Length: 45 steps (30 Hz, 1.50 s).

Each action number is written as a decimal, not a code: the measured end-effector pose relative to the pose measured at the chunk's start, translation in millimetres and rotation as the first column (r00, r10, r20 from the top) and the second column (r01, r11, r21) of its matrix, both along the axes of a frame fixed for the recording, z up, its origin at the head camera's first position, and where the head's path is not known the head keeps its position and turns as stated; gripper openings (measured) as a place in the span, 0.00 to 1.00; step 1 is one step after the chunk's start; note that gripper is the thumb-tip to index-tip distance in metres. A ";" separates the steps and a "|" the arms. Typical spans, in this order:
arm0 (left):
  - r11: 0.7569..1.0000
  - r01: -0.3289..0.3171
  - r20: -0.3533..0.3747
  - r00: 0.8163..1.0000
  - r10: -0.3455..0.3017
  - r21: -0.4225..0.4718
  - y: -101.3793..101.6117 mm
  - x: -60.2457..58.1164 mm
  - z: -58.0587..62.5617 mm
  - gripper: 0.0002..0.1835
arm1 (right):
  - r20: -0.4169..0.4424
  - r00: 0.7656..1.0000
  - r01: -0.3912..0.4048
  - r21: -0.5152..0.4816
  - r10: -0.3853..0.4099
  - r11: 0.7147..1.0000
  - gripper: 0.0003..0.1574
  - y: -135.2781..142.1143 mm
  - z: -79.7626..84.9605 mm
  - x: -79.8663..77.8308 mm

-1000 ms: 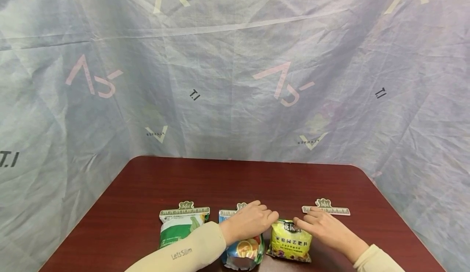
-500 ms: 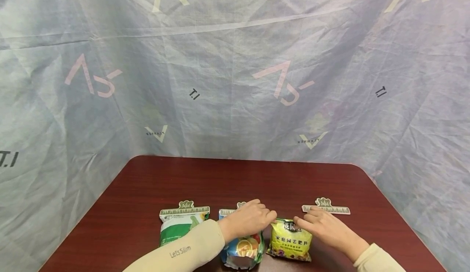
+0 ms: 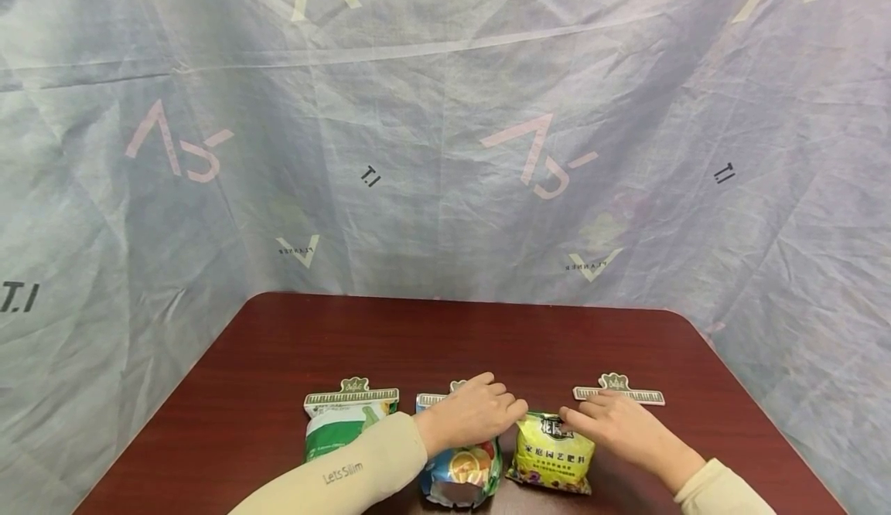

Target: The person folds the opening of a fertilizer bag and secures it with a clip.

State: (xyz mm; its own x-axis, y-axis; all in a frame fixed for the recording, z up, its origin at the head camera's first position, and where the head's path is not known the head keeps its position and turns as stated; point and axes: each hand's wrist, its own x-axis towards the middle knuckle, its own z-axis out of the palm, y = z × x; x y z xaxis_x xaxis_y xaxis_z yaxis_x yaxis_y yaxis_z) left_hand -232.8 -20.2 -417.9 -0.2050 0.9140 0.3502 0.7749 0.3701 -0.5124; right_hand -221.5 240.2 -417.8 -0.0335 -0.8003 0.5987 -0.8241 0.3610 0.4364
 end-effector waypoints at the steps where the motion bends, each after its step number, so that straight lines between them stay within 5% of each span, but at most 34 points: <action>1: 1.000 0.001 -0.005 1.000 -0.001 0.004 0.1 -0.5 -0.6 0.06 | 0.005 1.000 -0.001 0.001 0.001 1.000 0.16 0.0 0.6 -0.6; 14: 0.997 0.055 -0.074 0.996 -0.051 0.058 0.4 -4.5 -2.8 0.14 | 0.110 0.987 0.108 0.071 -0.115 0.992 0.19 8.8 14.1 -3.7; 25: 0.988 0.108 -0.083 0.992 -0.100 0.109 -1.0 2.5 10.6 0.16 | 0.171 0.969 0.165 0.076 -0.176 0.983 0.18 31.0 24.4 -12.8; 32: 0.986 0.118 -0.072 0.991 -0.110 0.120 -0.3 0.8 5.0 0.16 | 0.162 0.952 0.245 0.097 -0.258 0.965 0.18 48.4 15.5 -23.2; 45: 0.991 0.098 -0.057 0.994 -0.093 0.096 -2.7 9.4 16.0 0.11 | 0.119 0.926 0.344 0.127 -0.358 0.930 0.19 83.5 -9.8 -48.5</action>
State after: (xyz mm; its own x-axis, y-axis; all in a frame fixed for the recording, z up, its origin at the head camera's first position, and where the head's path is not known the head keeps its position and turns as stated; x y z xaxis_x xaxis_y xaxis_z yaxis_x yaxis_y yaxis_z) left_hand -223.5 -22.9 -402.0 -0.0974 0.8888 0.4478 0.7821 0.3466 -0.5179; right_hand -270.0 323.7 -427.6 -0.3995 -0.7784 0.4842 -0.7071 0.5978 0.3777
